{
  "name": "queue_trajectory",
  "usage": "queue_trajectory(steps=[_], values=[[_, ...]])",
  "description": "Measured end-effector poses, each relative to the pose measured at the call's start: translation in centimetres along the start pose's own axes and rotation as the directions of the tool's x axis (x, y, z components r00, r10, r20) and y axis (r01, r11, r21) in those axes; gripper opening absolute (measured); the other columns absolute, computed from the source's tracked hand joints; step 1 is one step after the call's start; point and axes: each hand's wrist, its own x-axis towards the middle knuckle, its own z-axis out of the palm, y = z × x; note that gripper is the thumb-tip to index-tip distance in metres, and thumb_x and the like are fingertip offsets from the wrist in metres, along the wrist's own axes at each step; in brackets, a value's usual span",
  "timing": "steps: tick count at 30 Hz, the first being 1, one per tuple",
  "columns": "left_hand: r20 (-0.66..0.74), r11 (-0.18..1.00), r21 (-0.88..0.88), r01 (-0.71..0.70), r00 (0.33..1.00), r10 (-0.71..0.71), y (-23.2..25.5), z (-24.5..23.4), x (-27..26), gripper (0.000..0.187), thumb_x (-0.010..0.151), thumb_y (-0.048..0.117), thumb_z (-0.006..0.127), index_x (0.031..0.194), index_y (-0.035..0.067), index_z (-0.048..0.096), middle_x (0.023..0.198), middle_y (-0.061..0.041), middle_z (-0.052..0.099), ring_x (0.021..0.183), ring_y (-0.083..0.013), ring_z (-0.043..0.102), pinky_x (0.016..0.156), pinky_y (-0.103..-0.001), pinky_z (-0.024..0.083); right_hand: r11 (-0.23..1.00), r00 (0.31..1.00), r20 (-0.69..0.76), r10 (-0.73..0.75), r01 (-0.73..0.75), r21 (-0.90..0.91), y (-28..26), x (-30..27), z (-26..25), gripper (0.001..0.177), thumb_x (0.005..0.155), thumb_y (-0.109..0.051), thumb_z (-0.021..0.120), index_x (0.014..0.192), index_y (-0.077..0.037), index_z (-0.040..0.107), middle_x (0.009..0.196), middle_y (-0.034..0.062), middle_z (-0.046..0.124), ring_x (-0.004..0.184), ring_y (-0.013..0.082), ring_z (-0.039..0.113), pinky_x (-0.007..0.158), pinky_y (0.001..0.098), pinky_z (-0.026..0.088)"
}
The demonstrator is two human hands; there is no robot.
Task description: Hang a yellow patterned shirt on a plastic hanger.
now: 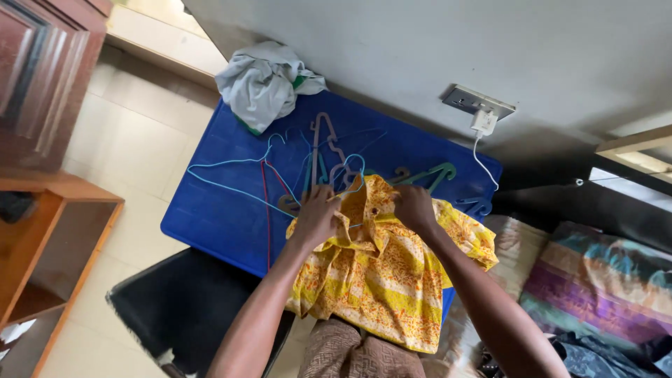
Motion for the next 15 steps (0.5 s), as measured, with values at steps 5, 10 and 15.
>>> queue_trajectory(steps=[5, 10, 15], values=[[0.145, 0.980, -0.081, -0.180, 0.971, 0.190, 0.3, -1.2, 2.2, 0.026, 0.070, 0.022, 0.087, 0.088, 0.007, 0.075, 0.116, -0.010, 0.060, 0.123, -0.0331, 0.046, 0.100, -0.056, 0.035, 0.999, 0.998, -0.050, -0.035, 0.034, -0.019, -1.6, 0.2, 2.1, 0.024, 0.085, -0.013, 0.071, 0.106, -0.002, 0.073, 0.100, 0.0213, 0.074, 0.095, 0.0432, 0.069, 0.083, 0.0525, 0.052], [0.193, 0.922, -0.352, -0.159, 0.952, 0.238, -0.3, -0.1, 3.1, 0.026, 0.072, 0.029, 0.087, 0.087, 0.010, 0.079, 0.091, -0.008, 0.073, 0.129, -0.0312, 0.050, 0.096, -0.056, 0.030, 0.989, 0.997, -0.070, 0.023, -0.012, 0.150, -6.9, 0.8, 1.1, 0.026, 0.088, -0.021, 0.075, 0.104, -0.001, 0.071, 0.099, 0.0198, 0.074, 0.085, 0.0384, 0.071, 0.076, 0.0472, 0.056], [0.486, 0.854, -0.444, 0.272, 0.873, -0.025, -0.5, -0.7, 3.2, 0.036, 0.086, 0.039, 0.083, 0.086, 0.004, 0.075, 0.069, -0.012, 0.067, 0.056, -0.0217, 0.057, 0.062, -0.040, 0.045, 0.945, 0.978, 0.060, 0.199, -0.208, 0.253, -7.8, 0.6, 3.9, 0.027, 0.088, -0.022, 0.077, 0.104, 0.000, 0.074, 0.090, 0.0187, 0.075, 0.072, 0.0310, 0.073, 0.065, 0.0412, 0.057]])
